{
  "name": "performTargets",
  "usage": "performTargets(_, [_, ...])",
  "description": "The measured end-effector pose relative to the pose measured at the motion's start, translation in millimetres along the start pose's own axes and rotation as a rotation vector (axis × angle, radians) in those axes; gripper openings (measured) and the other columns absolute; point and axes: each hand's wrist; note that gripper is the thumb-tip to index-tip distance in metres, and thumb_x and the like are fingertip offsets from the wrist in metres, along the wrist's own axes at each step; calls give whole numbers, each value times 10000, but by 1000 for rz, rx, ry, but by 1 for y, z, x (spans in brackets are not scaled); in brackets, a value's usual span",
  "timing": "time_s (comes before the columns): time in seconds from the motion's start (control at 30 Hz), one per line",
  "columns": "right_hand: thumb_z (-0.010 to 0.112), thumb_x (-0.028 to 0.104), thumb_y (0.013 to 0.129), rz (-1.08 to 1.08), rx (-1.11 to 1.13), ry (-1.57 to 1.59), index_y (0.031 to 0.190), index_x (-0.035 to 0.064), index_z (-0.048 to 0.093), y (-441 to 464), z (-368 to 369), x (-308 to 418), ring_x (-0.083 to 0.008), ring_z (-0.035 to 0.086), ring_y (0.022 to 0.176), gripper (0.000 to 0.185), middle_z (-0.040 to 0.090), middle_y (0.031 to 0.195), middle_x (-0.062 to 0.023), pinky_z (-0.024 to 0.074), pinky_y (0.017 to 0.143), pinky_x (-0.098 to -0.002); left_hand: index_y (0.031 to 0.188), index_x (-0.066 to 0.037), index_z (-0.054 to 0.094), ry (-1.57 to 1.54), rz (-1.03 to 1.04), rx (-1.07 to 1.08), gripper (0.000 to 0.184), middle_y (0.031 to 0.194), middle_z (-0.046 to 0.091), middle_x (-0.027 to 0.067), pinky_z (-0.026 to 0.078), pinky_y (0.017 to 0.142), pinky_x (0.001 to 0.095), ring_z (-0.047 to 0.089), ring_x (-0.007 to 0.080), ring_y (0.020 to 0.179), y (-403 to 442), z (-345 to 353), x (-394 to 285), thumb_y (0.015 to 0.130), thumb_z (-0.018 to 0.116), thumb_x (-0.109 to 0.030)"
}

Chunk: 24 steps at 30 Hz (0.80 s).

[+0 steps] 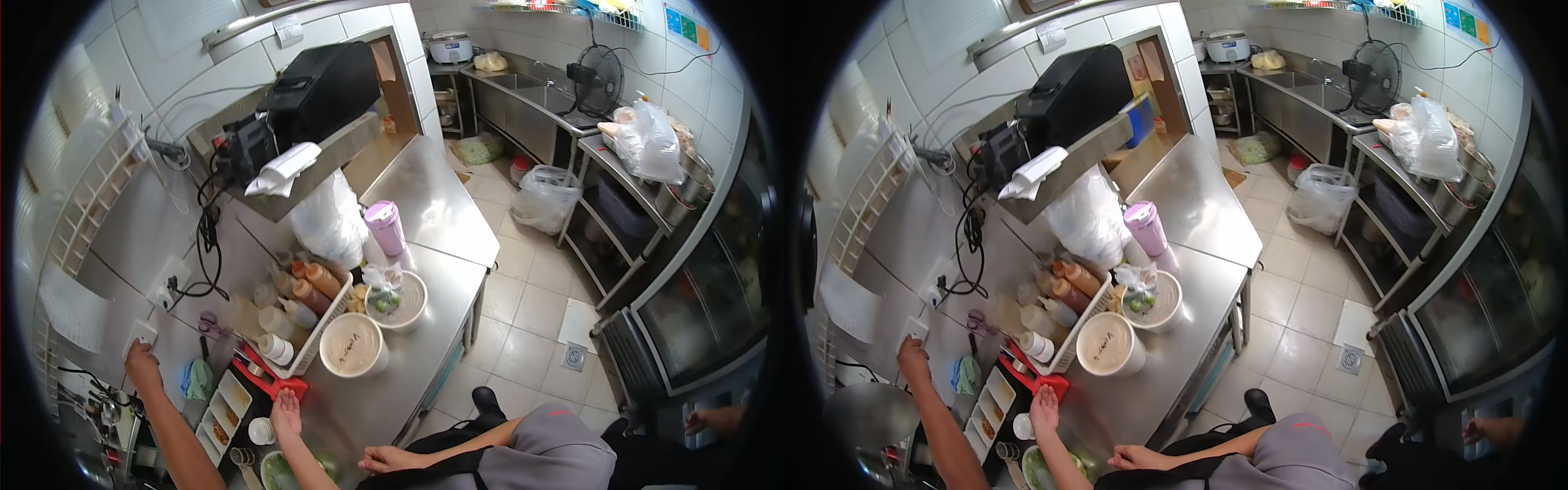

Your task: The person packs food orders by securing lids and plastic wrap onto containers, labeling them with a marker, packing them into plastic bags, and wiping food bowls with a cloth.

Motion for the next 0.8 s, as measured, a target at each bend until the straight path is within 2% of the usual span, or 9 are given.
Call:
performTargets(0.1, [486,281,921,-84,83,-7,762,23,446,11,-19,-23,-97,454,612,306,469,630,-19,394,568,-251,898,-65,666,-24,224,-11,253,1053,618,101,447,851,336,558,240,1012,34,43,81,705,515,-129])
performTargets(0.13, [500,309,904,-82,133,62,761,2,446,14,-27,-25,-154,567,700,343,518,663,-67,408,616,-294,906,-62,660,6,192,-18,250,1051,618,100,447,849,333,559,236,1005,27,35,70,713,517,-131])
performTargets(0.23, [525,369,883,21,193,-145,746,10,466,42,-34,-68,-172,557,664,389,526,647,-85,403,605,-302,932,-54,641,-79,0,-51,243,1043,616,96,448,840,324,561,227,987,-29,46,0,734,525,-137])
performTargets(0.33, [542,414,864,15,46,-234,724,25,488,41,-28,-98,-176,536,617,417,523,616,-90,409,591,-311,957,-46,622,-455,-228,-22,240,1034,615,92,448,832,314,564,217,969,-131,88,-92,756,533,-142])
performTargets(0.43, [557,416,854,158,217,-104,707,37,501,23,-34,-101,-177,507,560,410,507,583,-75,408,564,-324,982,-38,603,-862,-469,70,240,1026,613,88,448,824,304,566,207,951,-219,126,-152,778,541,-148])
performTargets(0.47, [556,420,855,333,261,33,714,43,498,-3,-63,-28,-167,492,522,406,516,583,-61,399,531,-322,991,-35,597,-960,-555,78,241,1024,613,87,448,822,301,567,204,945,-244,136,-160,785,543,-149])
performTargets(0.6, [517,458,866,237,394,105,824,81,468,-2,-78,-28,-101,451,483,383,524,628,-9,377,423,-247,1025,-24,571,-1047,-728,-47,249,1013,611,82,449,811,288,570,191,920,-293,126,-114,814,554,-157])
performTargets(0.73, [522,435,867,179,473,-30,804,71,486,23,-61,-35,-125,517,518,370,544,628,-48,407,448,-294,1058,-13,546,-1019,-791,-184,263,1002,609,77,449,800,275,573,178,896,-325,94,-46,844,564,-164])
performTargets(0.8, [515,423,869,-81,546,-254,799,61,491,50,-41,-42,-148,534,518,369,559,638,-70,425,474,-315,1075,-8,534,-1020,-794,-248,272,996,608,74,450,794,269,575,172,884,-338,85,-26,858,570,-168])
Point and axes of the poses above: each hand's wrist, its own y-axis towards the middle knuckle, its own z-axis out of the palm, x = y × z
